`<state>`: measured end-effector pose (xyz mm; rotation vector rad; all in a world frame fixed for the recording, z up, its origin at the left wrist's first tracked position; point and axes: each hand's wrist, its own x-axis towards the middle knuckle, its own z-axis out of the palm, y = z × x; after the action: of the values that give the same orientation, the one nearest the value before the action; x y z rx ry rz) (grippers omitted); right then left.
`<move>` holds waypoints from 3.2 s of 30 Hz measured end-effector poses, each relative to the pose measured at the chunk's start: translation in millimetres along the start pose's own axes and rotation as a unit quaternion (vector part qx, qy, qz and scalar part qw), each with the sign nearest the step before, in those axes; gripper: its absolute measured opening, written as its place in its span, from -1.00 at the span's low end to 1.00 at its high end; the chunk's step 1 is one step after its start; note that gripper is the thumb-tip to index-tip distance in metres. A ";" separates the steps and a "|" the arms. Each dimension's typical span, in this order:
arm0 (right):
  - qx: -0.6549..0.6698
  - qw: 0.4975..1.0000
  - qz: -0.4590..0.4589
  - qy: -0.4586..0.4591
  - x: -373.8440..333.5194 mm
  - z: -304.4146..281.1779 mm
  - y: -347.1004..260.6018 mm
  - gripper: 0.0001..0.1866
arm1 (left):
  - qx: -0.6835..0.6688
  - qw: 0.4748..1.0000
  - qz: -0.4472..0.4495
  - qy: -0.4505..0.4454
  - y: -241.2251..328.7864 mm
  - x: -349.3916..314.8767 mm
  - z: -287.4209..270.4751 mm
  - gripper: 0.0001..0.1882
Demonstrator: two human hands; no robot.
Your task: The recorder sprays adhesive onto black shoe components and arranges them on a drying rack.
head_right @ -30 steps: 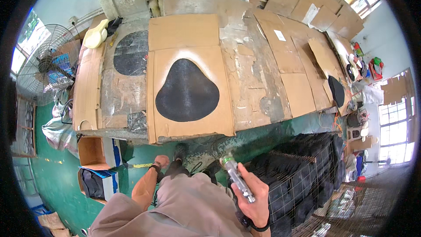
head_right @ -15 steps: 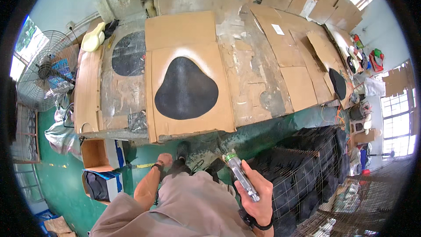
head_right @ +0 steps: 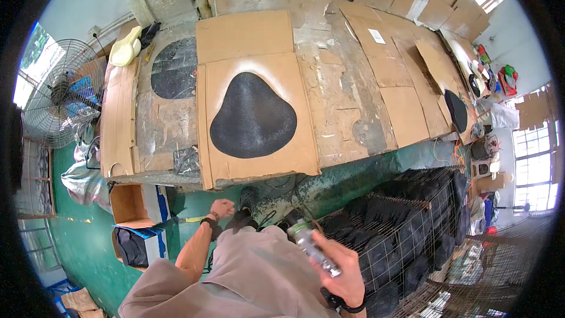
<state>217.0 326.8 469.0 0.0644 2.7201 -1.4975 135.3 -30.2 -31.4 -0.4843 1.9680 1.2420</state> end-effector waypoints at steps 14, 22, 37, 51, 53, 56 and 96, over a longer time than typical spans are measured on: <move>-0.027 0.978 0.146 0.144 -15.0 7.3 -18.4 -0.47 | 0.034 0.926 0.243 0.287 236.8 62.0 -68.9 -0.71; -0.016 0.976 0.139 0.164 -8.5 40.5 -18.0 -0.47 | 0.040 0.944 0.230 0.232 244.2 86.3 -65.5 -0.73; -0.218 0.953 0.030 0.207 200.2 18.7 170.8 -0.24 | -0.007 0.941 0.274 0.199 257.9 114.2 -72.9 -0.73; -0.237 0.959 0.009 0.152 368.6 101.8 312.2 -0.65 | -0.002 0.972 0.212 0.103 306.2 136.4 -57.6 -0.69; -0.197 0.971 0.022 0.136 394.8 108.1 298.5 -0.67 | -0.051 0.983 0.148 0.095 306.9 142.3 -59.3 -0.68; -0.222 0.968 0.019 0.114 423.4 118.3 283.5 -0.64 | -0.082 0.988 0.118 0.057 307.5 144.1 -65.8 -0.67; -0.022 0.995 0.028 0.095 507.7 115.5 187.1 -0.84 | -0.122 0.981 0.145 0.049 300.2 158.6 -56.6 -0.65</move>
<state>-278.6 338.8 223.4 0.2944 2.8679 -1.4886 -185.7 68.6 44.1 -0.3923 2.0307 1.6849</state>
